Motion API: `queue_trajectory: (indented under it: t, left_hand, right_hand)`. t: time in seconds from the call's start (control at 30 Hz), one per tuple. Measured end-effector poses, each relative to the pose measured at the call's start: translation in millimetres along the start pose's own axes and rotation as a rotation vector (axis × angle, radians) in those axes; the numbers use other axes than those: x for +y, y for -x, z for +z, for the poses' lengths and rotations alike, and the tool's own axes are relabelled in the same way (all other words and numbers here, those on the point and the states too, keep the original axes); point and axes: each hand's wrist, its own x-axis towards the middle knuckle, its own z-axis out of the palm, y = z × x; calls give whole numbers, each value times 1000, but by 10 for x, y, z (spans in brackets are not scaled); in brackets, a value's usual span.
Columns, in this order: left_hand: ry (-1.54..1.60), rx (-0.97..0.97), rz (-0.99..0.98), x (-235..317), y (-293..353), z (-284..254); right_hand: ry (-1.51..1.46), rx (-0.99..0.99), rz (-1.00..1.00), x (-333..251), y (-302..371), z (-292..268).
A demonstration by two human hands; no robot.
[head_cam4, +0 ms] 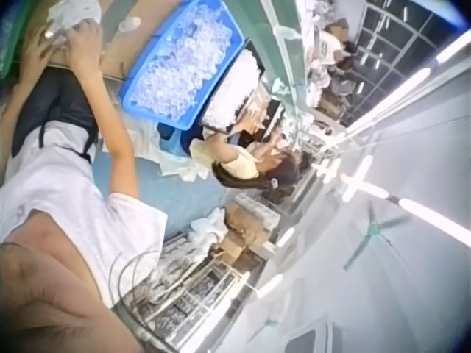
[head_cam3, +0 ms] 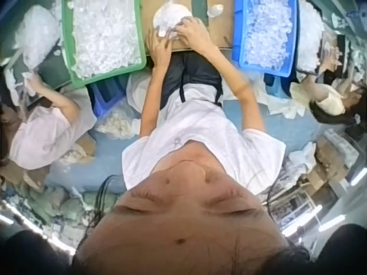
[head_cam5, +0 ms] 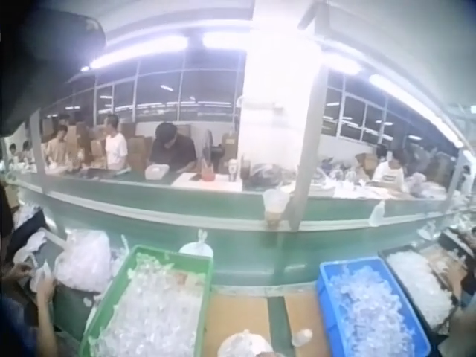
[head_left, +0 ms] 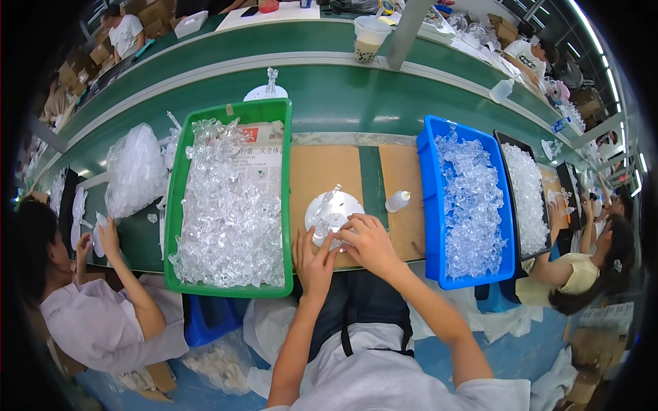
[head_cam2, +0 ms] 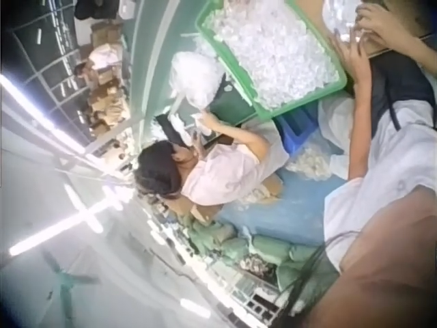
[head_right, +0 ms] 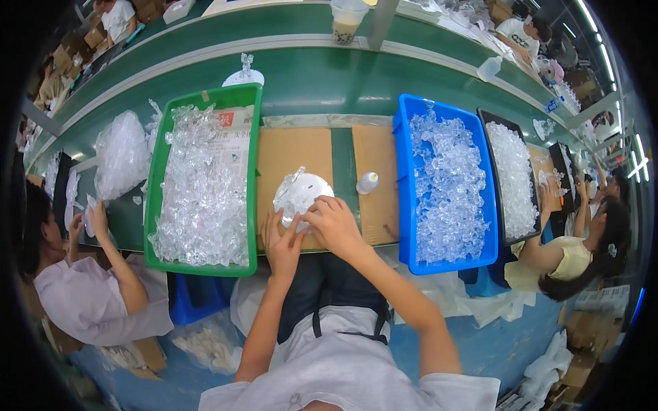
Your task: Assembling decorative lighting components by gluing clear plastic crystal pieces onto a circular base.
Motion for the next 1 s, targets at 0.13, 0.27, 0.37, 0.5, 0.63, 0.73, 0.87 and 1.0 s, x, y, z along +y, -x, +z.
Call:
queue_trajectory:
  t: [0.13,0.27,0.37,0.5,0.63,0.73,0.87,1.0]
  left_hand:
    - [-47,-3,-15,9,30,4]
    - [-64,-3,12,47,-5,-2]
    - [-70,-2,17,106,-45,24]
    - [-79,3,-32,45,2,-9]
    - [-31,-16,-66,49,-5,10]
    - [-32,-27,-82,62,-29,-4]
    - [-21,-46,-91,67,-30,-5]
    - [-27,-41,-87,61,-23,1]
  right_hand:
    - [-181,462,376,83,275,-136]
    - [-26,758,613,504,184,-103]
    - [-377,599,702,848,278,15]
    - [-524,392,702,465,415,-118]
    - [-613,67,721,-223,828,-240]
    - [-514,-80,663,-375,893,-139]
    - [-413,-91,622,-401,828,-48]
    - [-370,-129,599,-410,750,-16]
